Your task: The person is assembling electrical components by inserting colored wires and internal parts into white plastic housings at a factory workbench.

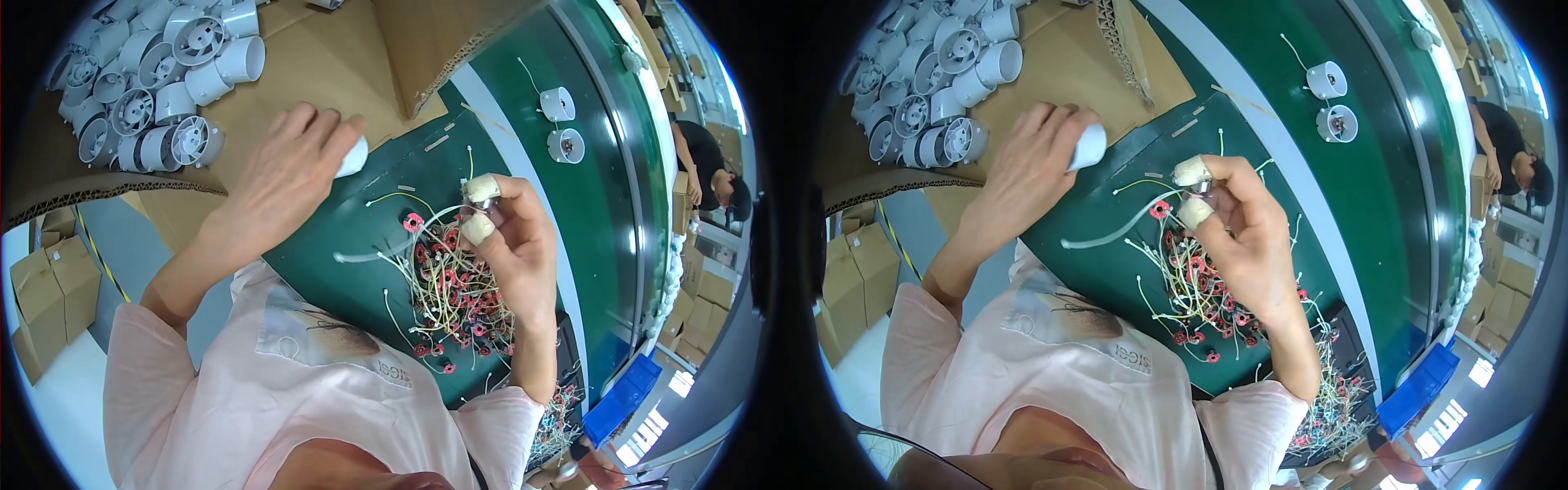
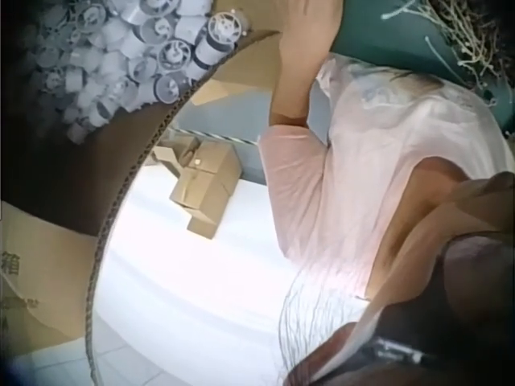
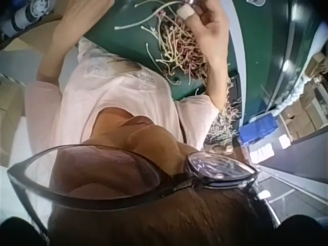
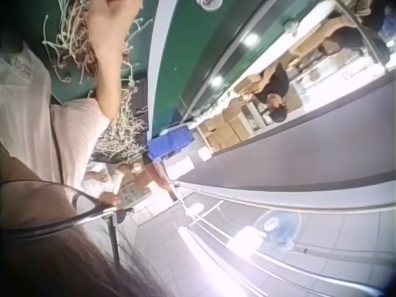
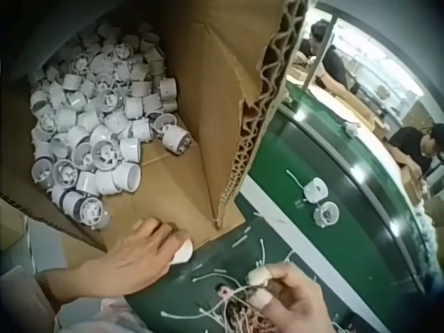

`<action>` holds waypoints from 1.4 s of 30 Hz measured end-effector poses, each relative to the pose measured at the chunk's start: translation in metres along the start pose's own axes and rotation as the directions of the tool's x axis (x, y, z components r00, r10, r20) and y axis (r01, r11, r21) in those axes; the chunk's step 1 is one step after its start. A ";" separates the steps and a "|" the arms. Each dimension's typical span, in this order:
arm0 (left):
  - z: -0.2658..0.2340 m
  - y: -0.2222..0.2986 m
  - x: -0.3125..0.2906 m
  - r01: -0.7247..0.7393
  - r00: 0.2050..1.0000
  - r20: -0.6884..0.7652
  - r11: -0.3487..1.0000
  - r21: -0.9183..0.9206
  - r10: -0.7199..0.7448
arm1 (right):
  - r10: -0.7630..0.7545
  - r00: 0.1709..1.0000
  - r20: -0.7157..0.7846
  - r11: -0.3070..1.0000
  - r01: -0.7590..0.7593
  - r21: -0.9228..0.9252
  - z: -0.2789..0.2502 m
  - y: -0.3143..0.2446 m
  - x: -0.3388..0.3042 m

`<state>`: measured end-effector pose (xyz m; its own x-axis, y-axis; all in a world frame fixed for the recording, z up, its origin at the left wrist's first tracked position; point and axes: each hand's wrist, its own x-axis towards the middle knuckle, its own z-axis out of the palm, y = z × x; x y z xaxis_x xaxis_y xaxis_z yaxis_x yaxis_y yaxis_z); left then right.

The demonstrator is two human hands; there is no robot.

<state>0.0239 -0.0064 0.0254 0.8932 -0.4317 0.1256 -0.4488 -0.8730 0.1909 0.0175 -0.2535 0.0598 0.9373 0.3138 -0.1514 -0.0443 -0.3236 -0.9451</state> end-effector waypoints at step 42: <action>0.009 -0.034 -0.008 0.302 0.949 0.309 0.101 -0.948 0.063 | -0.606 0.722 0.334 0.733 0.670 -0.118 0.028 -0.030 0.024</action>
<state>0.0319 0.0250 0.0096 0.8276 -0.5351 -0.1696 0.1987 -0.0032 0.9800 0.0311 -0.2112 0.0761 0.5878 0.7209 0.3671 0.6367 -0.1322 -0.7597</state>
